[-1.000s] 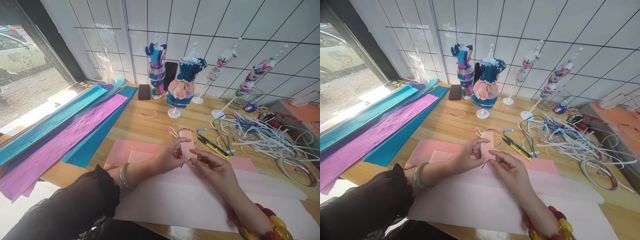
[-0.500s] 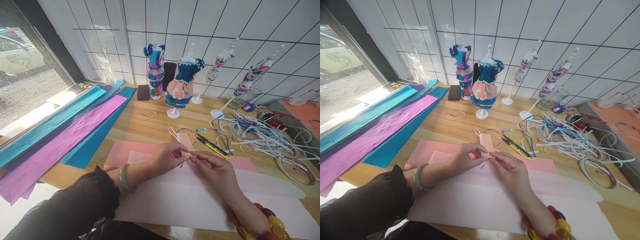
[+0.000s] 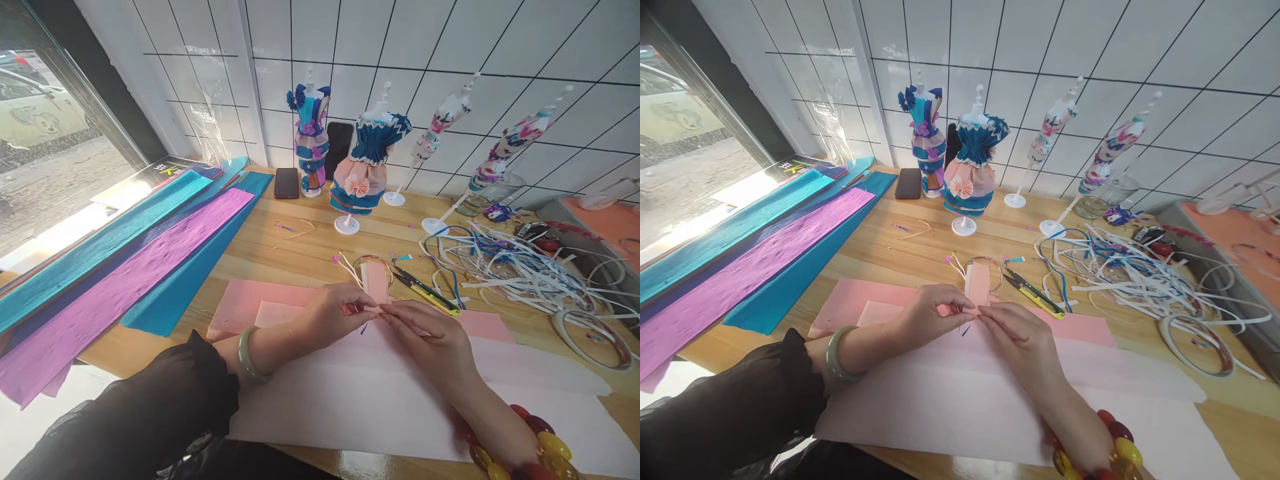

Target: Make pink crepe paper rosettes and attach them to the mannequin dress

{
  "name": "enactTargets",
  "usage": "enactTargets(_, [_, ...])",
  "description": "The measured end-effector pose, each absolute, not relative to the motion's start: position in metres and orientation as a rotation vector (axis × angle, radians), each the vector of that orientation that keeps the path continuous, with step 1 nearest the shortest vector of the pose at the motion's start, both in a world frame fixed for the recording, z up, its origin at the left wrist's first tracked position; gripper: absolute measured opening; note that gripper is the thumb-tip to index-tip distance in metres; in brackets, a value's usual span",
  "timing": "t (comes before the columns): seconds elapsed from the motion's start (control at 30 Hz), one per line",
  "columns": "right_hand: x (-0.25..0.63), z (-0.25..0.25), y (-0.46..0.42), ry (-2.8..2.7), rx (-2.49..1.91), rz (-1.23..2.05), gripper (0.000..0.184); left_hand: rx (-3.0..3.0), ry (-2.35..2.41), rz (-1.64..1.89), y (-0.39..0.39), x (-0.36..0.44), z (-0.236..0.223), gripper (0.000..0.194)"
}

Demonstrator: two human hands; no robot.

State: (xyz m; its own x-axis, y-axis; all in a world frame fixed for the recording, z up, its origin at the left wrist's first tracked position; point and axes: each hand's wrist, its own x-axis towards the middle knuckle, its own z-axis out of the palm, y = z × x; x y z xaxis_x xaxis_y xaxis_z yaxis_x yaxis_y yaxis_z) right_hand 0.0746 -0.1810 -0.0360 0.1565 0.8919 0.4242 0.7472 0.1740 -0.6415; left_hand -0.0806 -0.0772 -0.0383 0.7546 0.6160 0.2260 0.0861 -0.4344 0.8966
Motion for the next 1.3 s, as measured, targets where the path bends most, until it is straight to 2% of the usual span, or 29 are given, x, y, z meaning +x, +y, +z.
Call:
enactTargets(0.67, [0.0779, -0.0379, -0.18, -1.632, -1.65, 0.308, 0.016, 2.206, 0.507, 0.679, -0.0755, -0.0817, -0.0459, 0.025])
enactTargets(1.0, [0.0777, -0.0399, -0.1802, -1.512, -1.67, 0.462, 0.016, 2.195, 0.481, 0.696, -0.0756, -0.0828, -0.041, 0.021])
enactTargets(1.13, [0.076, -0.037, -0.1796, -1.405, -1.69, 0.507, 0.014, 2.097, 0.531, 0.654, -0.0756, -0.0828, -0.0386, 0.019])
enactTargets(1.3, [0.0751, -0.0345, -0.1797, -1.3, -1.709, 0.518, 0.015, 1.669, 0.572, 0.561, -0.0761, -0.0791, -0.0432, 0.025])
